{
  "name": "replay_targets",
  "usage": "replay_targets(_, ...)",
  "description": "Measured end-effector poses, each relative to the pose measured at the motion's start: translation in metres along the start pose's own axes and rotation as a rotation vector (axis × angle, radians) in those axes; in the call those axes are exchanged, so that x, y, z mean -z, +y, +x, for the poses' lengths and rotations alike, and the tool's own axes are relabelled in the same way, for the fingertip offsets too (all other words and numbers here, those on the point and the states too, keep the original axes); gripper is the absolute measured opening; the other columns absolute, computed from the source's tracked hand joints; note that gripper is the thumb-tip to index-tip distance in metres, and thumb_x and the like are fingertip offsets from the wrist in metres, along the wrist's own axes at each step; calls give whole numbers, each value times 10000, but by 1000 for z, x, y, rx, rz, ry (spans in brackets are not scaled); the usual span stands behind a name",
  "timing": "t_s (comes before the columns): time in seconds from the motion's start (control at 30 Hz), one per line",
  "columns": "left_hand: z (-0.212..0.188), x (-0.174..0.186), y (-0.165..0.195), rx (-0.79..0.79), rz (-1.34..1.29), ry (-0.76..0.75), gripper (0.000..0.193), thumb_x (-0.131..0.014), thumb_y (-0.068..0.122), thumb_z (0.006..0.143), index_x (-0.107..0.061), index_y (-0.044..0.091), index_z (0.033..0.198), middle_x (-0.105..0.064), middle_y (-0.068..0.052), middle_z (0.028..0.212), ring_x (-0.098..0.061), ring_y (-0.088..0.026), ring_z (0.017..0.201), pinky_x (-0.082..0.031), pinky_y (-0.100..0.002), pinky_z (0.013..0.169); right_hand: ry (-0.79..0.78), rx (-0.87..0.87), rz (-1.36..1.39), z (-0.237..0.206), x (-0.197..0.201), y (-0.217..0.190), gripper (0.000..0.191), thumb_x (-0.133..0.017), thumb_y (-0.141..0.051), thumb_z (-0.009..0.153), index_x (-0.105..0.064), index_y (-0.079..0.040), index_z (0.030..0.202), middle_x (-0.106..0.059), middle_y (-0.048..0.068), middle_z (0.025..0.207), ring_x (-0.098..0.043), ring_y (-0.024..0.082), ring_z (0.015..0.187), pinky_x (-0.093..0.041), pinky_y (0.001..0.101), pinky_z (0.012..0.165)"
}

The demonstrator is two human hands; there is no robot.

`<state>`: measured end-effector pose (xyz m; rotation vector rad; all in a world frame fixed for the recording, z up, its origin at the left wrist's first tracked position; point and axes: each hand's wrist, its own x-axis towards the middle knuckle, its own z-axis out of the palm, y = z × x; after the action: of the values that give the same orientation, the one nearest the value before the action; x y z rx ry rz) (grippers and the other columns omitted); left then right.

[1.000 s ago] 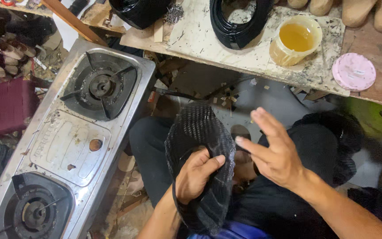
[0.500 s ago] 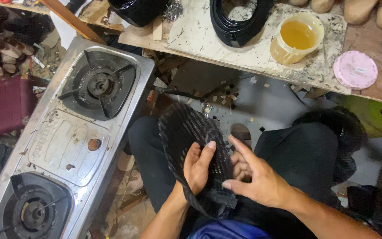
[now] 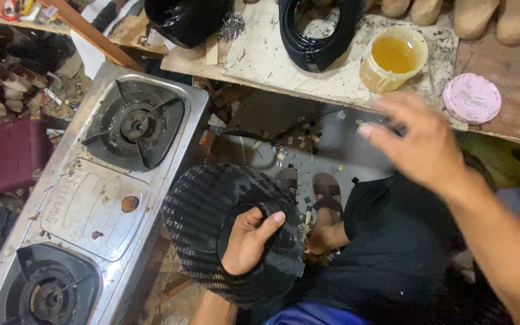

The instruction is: The person sits on the floor and works black rubber shoe sole parts by hand, rubbing and pressing the material and repeatedly dipping fingers into a cup of yellowish liquid, likely adhesive, to coat or treat the sole pieces. Finished black soles rest on the wooden workbench above.

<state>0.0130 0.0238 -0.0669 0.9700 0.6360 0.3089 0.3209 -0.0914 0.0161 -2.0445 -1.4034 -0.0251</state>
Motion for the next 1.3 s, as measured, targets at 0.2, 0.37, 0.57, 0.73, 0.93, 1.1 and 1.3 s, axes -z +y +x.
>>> replay_targets(0.2,2,2,-17,-1,-14,-2,205,-667,170,998,-709,-14,1077,-723,18,964,-628,-63,857,-535,-248,781,38,105,-378,64,6,52,563,-827,-449,911,-727,-41,1286,-419,254,1639,-378,445,1485,-333,569,1191)
replay_targets(0.37,4,8,-17,144,-84,85,296,-640,212,950,-656,44,1194,-727,33,1041,-664,-64,919,-556,-262,831,-57,74,-416,74,9,61,583,-878,-501,811,-791,-84,1208,-367,247,1673,-285,489,1512,-221,624,1129)
replay_targets(0.57,7,7,-11,-43,16,-49,278,-572,179,1042,-676,-11,1217,-724,-9,1040,-648,-88,908,-549,-266,835,68,33,-184,49,2,44,303,-833,-299,990,-740,-47,849,-635,100,1466,-477,331,1492,-364,448,1278)
replay_targets(0.73,15,-5,-5,-5,-85,-121,269,-545,158,1048,-656,-16,1220,-725,-33,1032,-665,-105,886,-560,-280,810,-83,181,250,-20,-7,-31,166,-767,-136,804,-757,-69,955,-637,130,1371,-570,319,1384,-464,443,1173)
replay_targets(0.93,14,-15,1,-38,-74,-141,265,-556,153,1043,-659,-12,1222,-722,-24,1072,-652,-85,931,-548,-264,853,-137,516,274,-72,-40,-73,464,-786,-104,720,-726,-123,1179,-483,176,1466,-475,403,1386,-414,547,1133)
replay_targets(1.1,7,-23,4,36,-147,-173,213,-580,125,1037,-658,0,1191,-712,-12,1050,-641,-79,918,-541,-266,837,-88,421,190,-77,-44,-61,544,-747,-12,708,-715,-167,1228,-460,186,1501,-463,432,1411,-433,559,1127)
replay_targets(1.3,4,-19,1,41,-240,-68,197,-580,102,1016,-672,23,1170,-722,-8,1038,-649,-84,901,-542,-266,811,-140,577,291,-84,-40,-72,457,-793,-64,740,-755,-183,1179,-464,151,1492,-457,422,1407,-438,538,1117)
